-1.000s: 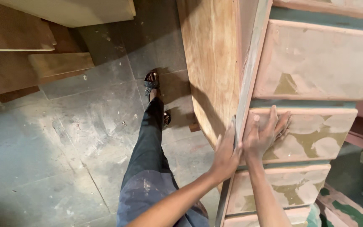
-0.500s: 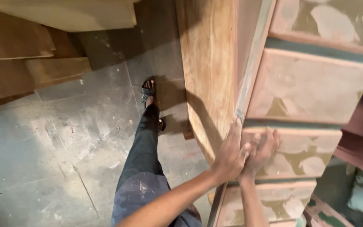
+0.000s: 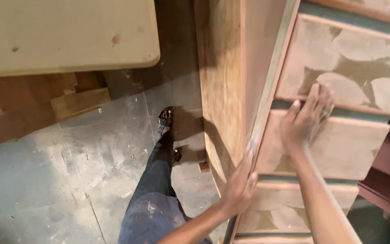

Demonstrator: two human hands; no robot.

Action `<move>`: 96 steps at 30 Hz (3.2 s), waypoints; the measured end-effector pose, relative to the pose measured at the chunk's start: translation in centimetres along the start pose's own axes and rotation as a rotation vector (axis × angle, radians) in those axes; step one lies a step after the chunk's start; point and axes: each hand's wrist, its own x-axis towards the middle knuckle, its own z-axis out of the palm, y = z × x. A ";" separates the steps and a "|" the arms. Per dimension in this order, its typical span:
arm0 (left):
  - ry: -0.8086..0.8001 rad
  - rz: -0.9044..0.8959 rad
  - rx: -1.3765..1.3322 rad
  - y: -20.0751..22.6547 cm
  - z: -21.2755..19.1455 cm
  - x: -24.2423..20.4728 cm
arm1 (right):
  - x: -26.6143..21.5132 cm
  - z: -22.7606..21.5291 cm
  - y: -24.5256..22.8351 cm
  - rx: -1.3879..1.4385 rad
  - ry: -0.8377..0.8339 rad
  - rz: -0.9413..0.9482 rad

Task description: The person sands the edges and surfaces of a wooden drawer unit using a sanding block. They move along the unit, smoothing multiple drawer fronts and side panels in a workshop setting.

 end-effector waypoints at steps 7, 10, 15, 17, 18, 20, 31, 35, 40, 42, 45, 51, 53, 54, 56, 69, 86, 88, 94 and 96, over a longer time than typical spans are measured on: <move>0.103 0.047 0.092 0.6 0.9 12.1 | 0.6 -0.5 -0.6 -0.043 -0.052 0.017; 0.069 0.082 0.058 1.0 1.5 10.3 | 0.4 -0.5 0.1 -0.085 -0.070 0.035; 0.012 0.115 0.170 1.3 0.1 3.9 | 0.7 0.0 -0.4 -0.046 -0.046 -0.020; 0.008 0.077 0.119 0.6 0.2 6.9 | 0.8 -0.2 -0.2 -0.060 -0.054 -0.001; -0.059 -0.064 0.175 -0.2 0.7 10.5 | 0.5 0.0 -0.4 -0.064 -0.062 0.022; -0.009 -0.007 0.167 -0.6 0.5 16.9 | 0.2 0.0 -0.4 -0.074 -0.065 0.046; -0.009 0.177 0.098 0.8 0.0 8.8 | 0.3 -0.4 -0.8 -0.036 -0.094 -0.011; 0.135 0.161 0.034 -0.5 2.2 18.6 | 0.0 0.2 -0.1 -0.101 -0.082 0.020; -0.046 -0.041 0.107 3.1 0.5 2.8 | 0.2 -0.2 -0.5 -0.086 -0.106 0.002; -0.044 -0.023 0.115 3.2 0.6 2.3 | 0.2 -0.1 -0.3 -0.079 -0.092 -0.018; 0.087 0.436 0.454 1.3 1.4 11.5 | 0.5 0.6 0.1 -0.076 -0.073 -0.013; 0.093 0.101 0.107 0.6 1.7 16.7 | -0.2 0.5 0.2 -0.067 -0.081 -0.003; -0.029 0.089 0.249 1.7 0.9 8.6 | 0.4 0.3 0.3 -0.071 -0.078 -0.027; 0.006 0.077 0.201 2.8 0.8 5.2 | 0.4 0.2 0.1 -0.073 -0.082 -0.029; 0.029 0.058 0.151 3.0 0.9 4.0 | 0.3 -0.2 -0.1 -0.071 -0.092 -0.035; 0.093 0.124 0.115 2.7 0.8 6.2 | 0.9 -0.1 -0.5 -0.085 -0.088 -0.046; 0.019 -0.058 0.149 0.4 1.0 6.8 | 0.7 -0.1 -0.7 -0.089 -0.104 -0.009; -0.005 0.046 0.178 -1.4 1.2 13.4 | 0.4 -0.2 -0.8 -0.075 -0.099 0.032; 0.063 0.199 0.288 -0.4 1.6 5.7 | 0.3 -0.9 -0.8 -0.058 -0.111 -0.035; 0.074 0.151 0.159 0.1 1.1 3.4 | 0.5 -0.8 -1.1 -0.067 -0.120 -0.028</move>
